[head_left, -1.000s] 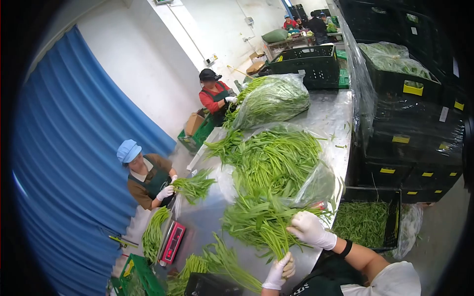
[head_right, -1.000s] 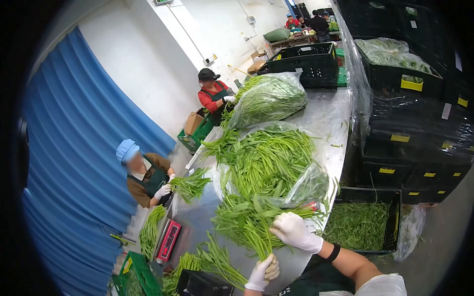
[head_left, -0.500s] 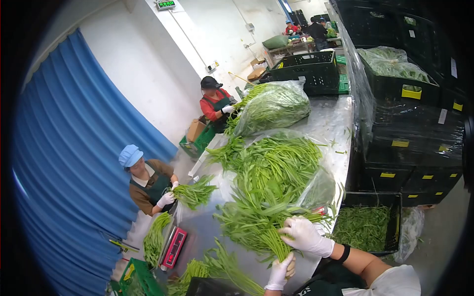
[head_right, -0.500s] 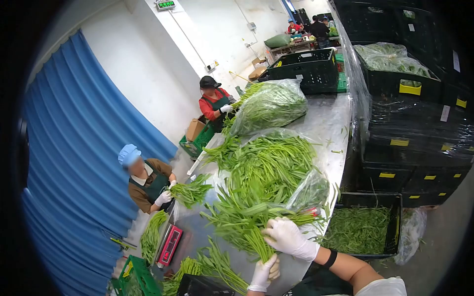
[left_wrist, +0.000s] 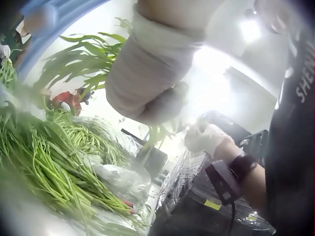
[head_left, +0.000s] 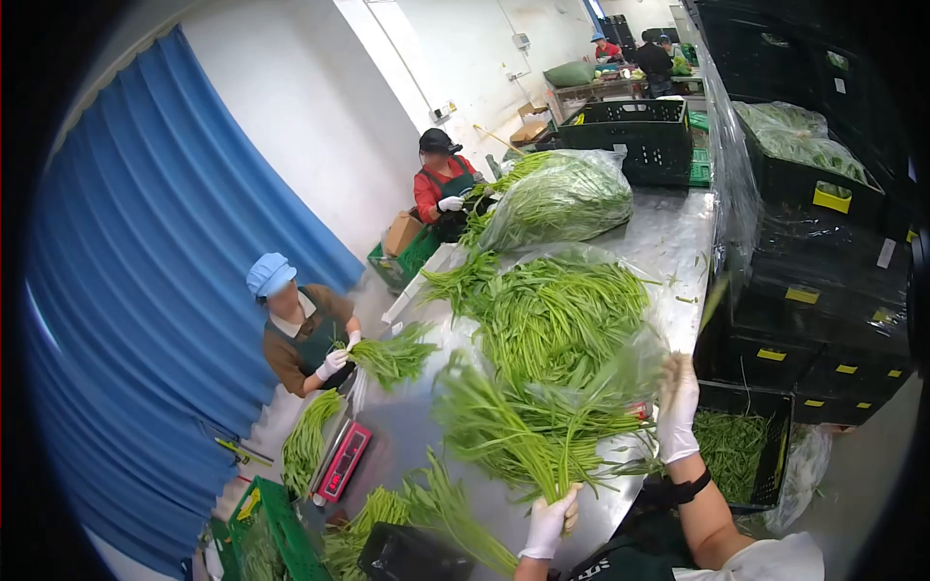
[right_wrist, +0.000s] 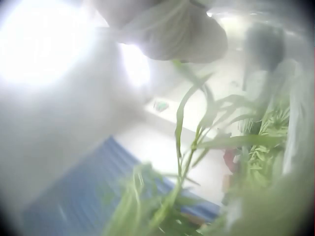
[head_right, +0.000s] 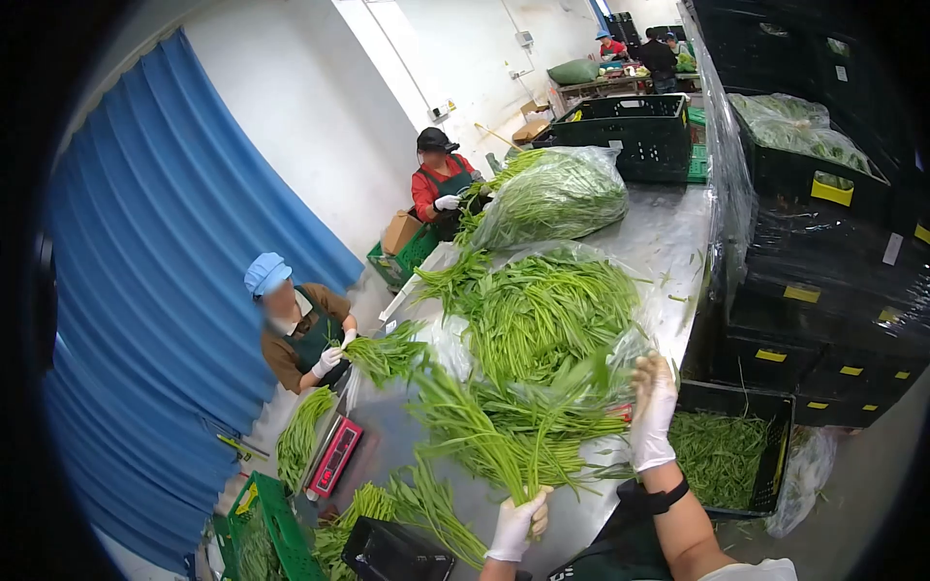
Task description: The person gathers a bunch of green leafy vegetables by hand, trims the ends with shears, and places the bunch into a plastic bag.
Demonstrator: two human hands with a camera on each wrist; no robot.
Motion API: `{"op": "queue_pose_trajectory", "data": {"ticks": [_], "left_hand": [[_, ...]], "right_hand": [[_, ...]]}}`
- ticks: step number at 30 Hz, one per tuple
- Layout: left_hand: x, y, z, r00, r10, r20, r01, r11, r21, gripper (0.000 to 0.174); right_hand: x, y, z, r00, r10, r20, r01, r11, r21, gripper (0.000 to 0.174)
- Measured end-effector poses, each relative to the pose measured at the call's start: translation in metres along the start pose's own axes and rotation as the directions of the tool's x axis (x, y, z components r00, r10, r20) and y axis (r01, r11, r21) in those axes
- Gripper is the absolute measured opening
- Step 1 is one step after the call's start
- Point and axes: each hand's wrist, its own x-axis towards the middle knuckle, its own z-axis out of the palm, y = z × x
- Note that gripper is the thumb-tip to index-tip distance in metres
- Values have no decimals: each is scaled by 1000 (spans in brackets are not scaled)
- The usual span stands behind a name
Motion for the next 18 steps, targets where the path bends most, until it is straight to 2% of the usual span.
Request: {"op": "queue_pose_trajectory", "data": {"ticks": [1,2,3,4,5,6,7,8,10,12,14,15,16,17,18], "left_hand": [[2,1,5,998,20,-60,-15,997,78,16],[6,4,10,993,46,-112,-28,987,160,12],[11,4,12,993,48,-104,-31,986,162,12],[14,2,12,989,89,-122,-64,980,190,12],[16,-3,11,982,123,-141,-91,971,220,16],[20,-9,7,984,116,-137,-83,971,222,16],[25,-15,0,982,142,-128,-104,958,266,16],[27,-21,-6,978,170,-122,-125,943,309,17],[25,-19,-2,973,191,-128,-142,937,320,16],[21,-15,0,967,215,-138,-159,930,332,15],[17,-10,2,979,130,-157,-94,972,214,17],[15,-3,6,978,126,-166,-92,975,201,15],[16,0,5,978,131,-163,-97,974,203,15],[17,3,3,989,96,-116,-69,974,216,10],[19,5,2,996,62,-69,-45,973,226,15]], "right_hand": [[-10,-5,-2,981,-81,178,125,960,-249,15],[-27,-7,-8,924,-119,364,286,846,-451,13],[-47,12,-15,783,-46,620,382,823,-421,8],[-58,5,-4,347,-61,936,839,466,-280,20],[-80,-6,15,168,64,984,945,273,-179,28],[-96,-4,23,142,113,983,986,69,-151,30],[-99,9,25,190,141,971,978,60,-200,32],[-100,15,23,191,140,972,978,58,-201,32],[-97,28,25,131,229,965,991,-67,-119,14],[-95,36,21,96,246,965,994,-68,-81,10],[-91,38,17,34,329,944,997,-76,-10,11],[-90,37,14,77,290,954,997,-29,-72,10],[-83,38,11,76,286,955,997,-32,-70,10],[-71,42,5,299,25,954,951,75,-300,6],[-55,46,2,517,-204,832,850,234,-471,2]]}}
